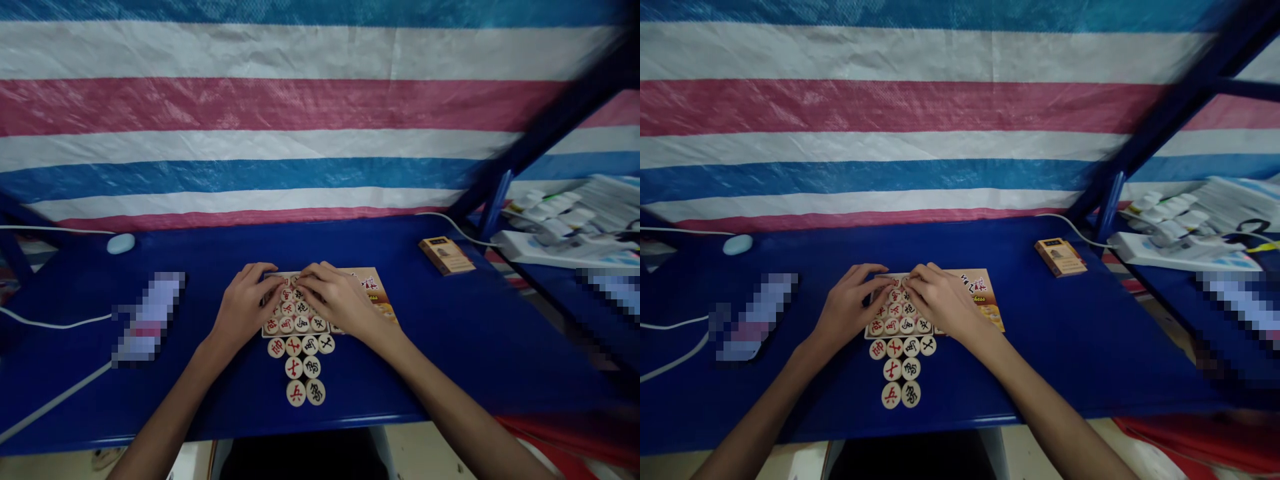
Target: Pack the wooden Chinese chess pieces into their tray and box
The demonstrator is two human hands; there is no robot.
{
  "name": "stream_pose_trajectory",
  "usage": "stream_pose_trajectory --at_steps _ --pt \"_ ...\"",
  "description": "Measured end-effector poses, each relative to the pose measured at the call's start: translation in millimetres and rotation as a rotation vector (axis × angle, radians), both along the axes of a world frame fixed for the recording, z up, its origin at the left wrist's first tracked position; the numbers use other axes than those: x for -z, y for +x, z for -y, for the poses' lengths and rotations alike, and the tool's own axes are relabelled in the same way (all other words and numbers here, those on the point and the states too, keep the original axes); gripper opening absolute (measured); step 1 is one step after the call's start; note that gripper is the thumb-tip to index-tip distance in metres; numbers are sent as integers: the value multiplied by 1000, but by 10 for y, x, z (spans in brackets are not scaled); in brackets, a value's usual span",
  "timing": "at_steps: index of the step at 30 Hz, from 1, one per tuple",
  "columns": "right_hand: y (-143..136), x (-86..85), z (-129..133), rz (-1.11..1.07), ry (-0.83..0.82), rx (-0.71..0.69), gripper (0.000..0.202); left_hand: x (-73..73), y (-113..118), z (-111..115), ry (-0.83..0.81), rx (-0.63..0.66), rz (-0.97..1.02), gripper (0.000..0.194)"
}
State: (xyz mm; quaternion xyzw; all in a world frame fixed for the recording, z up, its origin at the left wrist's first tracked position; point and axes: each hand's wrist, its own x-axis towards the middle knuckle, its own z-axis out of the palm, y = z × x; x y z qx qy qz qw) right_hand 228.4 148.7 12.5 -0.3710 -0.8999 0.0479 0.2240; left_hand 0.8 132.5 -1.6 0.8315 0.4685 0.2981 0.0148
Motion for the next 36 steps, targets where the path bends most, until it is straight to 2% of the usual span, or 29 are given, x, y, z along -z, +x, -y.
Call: stream_pose_trajectory --at_steps 12,17,21,25,30,36 --pt "-1 -11 15 0 5 11 29 -4 -2 3 -15 20 11 23" --pt "21 -63 61 -46 -1 31 30 -89 -2 52 9 7 90 21" --pt "68 -102 340 -266 -31 92 23 -176 -15 333 41 -56 231 17" --pt "137 29 834 -468 -87 165 17 -92 -72 824 44 -152 268 18" --pt "244 240 1340 -444 -228 226 19 102 -128 1315 -69 -182 252 16" --pt "289 269 1518 -357 -256 154 26 126 -16 1519 -88 -65 145 16"
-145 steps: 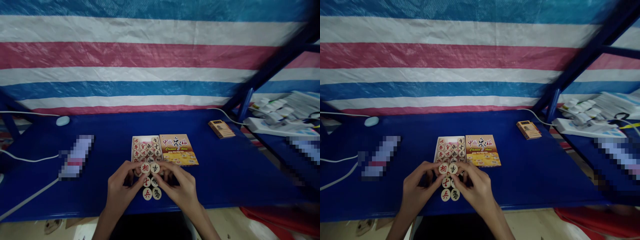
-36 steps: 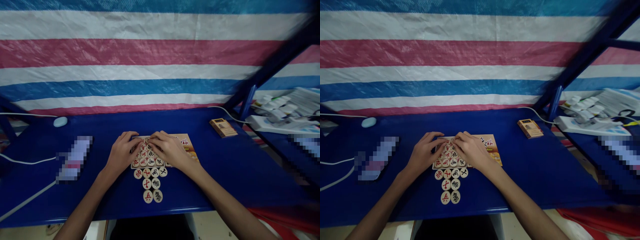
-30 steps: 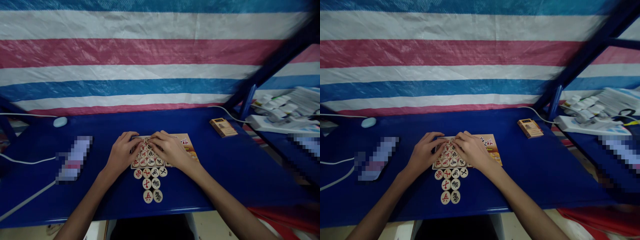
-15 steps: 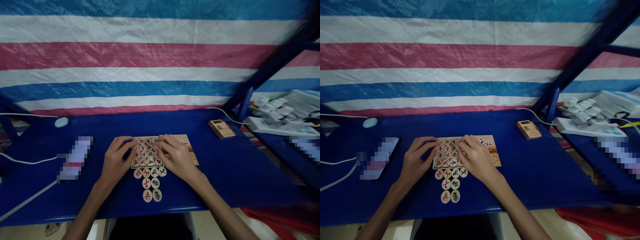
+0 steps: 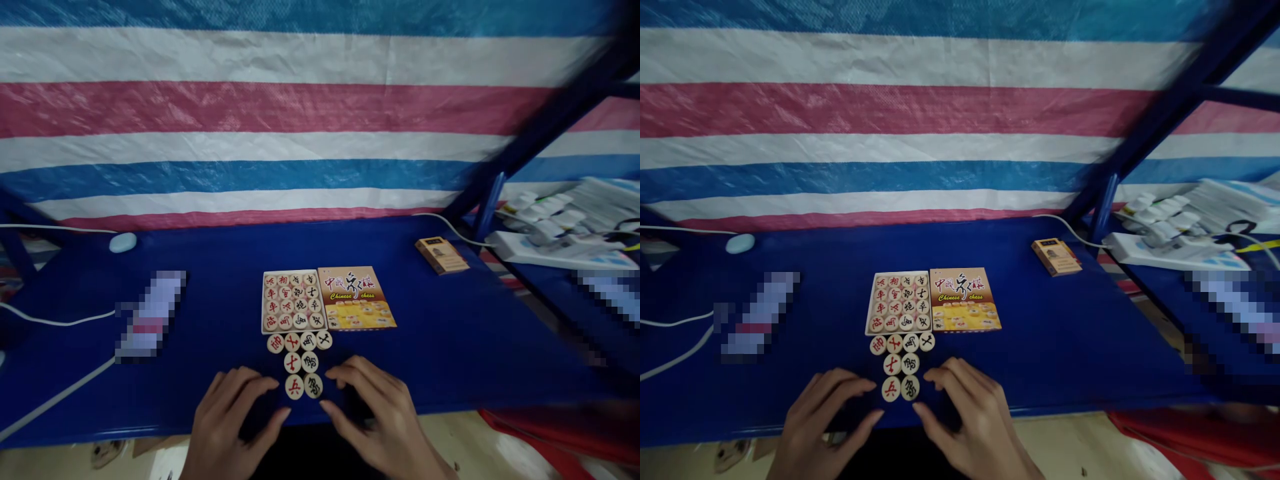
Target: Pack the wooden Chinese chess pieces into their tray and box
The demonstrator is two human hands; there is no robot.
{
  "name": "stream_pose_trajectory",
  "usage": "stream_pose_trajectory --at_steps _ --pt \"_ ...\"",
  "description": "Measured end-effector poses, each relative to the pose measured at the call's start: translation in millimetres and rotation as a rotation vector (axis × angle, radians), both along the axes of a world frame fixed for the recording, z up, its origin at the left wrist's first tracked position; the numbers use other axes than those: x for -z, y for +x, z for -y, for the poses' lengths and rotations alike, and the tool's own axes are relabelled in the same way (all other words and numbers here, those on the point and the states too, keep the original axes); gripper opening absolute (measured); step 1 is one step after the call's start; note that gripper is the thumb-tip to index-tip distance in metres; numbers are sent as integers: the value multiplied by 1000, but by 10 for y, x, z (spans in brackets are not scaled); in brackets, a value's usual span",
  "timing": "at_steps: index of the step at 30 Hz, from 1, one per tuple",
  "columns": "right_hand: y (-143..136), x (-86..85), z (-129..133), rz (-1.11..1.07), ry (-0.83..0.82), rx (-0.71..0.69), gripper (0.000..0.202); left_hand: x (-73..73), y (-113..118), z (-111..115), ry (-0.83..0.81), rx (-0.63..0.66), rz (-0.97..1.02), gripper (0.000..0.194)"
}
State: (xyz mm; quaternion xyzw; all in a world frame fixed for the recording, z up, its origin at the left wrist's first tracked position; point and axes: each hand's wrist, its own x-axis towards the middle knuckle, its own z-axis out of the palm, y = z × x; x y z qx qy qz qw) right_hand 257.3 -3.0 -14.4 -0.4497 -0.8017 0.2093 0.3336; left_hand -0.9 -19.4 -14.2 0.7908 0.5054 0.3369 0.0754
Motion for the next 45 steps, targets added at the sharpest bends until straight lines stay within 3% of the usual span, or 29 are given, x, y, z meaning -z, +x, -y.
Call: stream_pose_trajectory --at_steps 5,11,15,21,26,45 --pt "-33 63 3 76 74 21 31 38 98 12 5 1 -47 26" --pt "-28 92 19 115 56 -30 28 90 157 47 40 -2 -1 18" --pt "-47 44 14 50 110 -24 30 51 197 51 45 -33 55 21" --pt "-147 -98 -240 -29 192 -1 34 -115 235 -200 51 -42 116 26" --pt "-221 -108 -451 -44 229 73 28 -122 247 -427 -2 -44 216 28" --pt "-225 -62 -442 -70 168 44 28 -75 202 -490 -91 38 351 27"
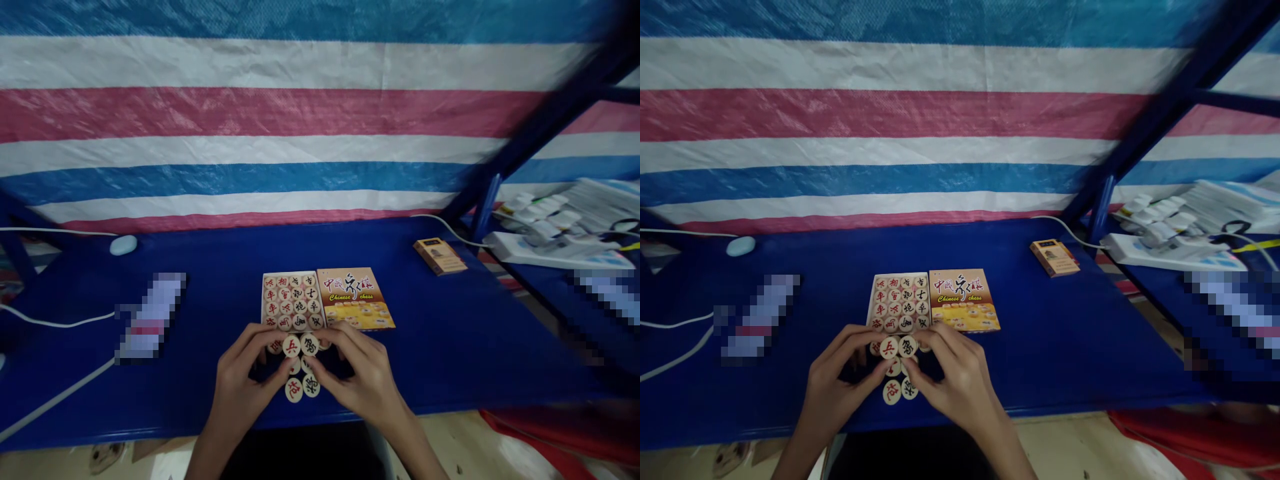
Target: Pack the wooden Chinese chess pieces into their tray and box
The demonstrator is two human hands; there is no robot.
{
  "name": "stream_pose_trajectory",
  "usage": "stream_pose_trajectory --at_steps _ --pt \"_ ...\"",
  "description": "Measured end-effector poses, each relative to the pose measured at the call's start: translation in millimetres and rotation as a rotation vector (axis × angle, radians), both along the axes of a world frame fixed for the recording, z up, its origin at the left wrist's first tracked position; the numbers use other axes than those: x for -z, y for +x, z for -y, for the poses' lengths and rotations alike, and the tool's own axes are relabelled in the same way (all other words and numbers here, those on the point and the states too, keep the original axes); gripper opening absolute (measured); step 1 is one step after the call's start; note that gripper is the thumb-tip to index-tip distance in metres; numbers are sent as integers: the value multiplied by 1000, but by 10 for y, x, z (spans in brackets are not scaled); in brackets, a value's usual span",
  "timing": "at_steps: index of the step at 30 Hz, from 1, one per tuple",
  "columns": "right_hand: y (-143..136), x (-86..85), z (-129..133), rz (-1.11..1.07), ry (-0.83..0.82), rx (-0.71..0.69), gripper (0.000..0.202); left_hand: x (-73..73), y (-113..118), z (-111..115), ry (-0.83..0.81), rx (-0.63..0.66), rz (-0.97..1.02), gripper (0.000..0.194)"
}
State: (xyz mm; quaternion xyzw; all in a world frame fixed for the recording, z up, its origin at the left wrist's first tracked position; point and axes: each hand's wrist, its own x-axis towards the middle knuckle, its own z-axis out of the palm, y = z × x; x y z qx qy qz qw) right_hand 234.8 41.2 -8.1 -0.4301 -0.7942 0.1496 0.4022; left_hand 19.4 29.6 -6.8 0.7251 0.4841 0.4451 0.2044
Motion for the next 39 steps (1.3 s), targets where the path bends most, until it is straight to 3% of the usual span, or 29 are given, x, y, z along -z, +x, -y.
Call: stream_pose_trajectory --at_steps 23,35,39 --pt "21 16 -16 -20 -32 -6 22 19 -21 -17 -14 11 12 23" --pt "19 1 -31 -22 -3 -31 29 39 -34 12 -68 12 25 25" --pt "6 -29 -43 -27 30 56 27 25 -54 -10 -15 -122 -23 23"
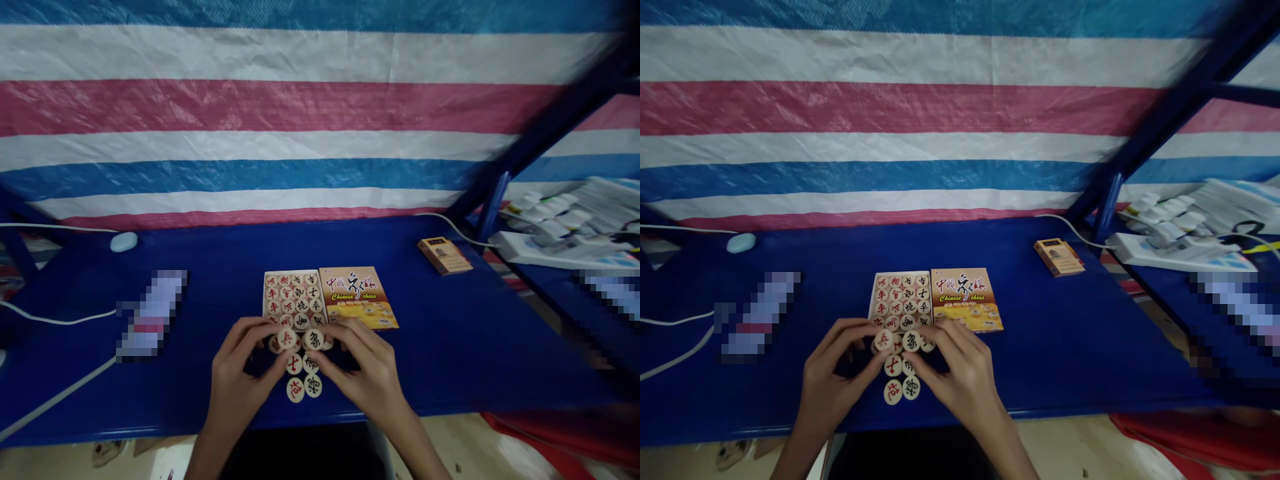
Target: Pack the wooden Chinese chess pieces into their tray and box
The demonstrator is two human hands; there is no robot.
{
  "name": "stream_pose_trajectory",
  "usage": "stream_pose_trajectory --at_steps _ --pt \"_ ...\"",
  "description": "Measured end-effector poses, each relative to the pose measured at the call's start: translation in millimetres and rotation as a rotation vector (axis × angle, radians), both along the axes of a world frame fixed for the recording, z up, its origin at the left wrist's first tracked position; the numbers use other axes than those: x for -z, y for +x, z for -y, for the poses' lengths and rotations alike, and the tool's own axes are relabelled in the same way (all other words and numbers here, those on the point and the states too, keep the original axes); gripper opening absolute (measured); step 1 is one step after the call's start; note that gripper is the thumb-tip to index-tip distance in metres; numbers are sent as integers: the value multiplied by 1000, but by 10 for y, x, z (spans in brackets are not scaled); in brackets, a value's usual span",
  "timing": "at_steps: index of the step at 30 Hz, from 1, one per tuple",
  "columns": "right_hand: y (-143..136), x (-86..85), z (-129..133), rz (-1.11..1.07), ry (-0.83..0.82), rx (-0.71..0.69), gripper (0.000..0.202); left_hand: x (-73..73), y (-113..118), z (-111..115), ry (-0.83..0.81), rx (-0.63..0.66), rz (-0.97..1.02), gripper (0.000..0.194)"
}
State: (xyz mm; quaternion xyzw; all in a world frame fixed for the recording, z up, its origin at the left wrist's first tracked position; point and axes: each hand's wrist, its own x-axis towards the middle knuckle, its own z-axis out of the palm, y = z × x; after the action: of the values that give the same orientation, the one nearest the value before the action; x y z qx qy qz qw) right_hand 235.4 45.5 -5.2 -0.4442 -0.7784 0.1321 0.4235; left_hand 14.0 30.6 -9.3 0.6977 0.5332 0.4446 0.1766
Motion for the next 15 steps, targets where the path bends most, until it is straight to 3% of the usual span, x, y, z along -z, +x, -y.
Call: stream_pose_trajectory --at_steps 3,5,10,15 --pt "-1 9 -37 8 35 133 24 -2 -11 -50 25 -172 -48 23" --pt "0 35 -67 45 56 196 23 10 -14 -87 27 -218 -96 23" --pt "-4 85 -116 152 68 242 29 40 0 -131 58 -232 -181 25" --pt "-19 47 -89 210 36 154 37 24 28 -108 44 -174 -218 29"
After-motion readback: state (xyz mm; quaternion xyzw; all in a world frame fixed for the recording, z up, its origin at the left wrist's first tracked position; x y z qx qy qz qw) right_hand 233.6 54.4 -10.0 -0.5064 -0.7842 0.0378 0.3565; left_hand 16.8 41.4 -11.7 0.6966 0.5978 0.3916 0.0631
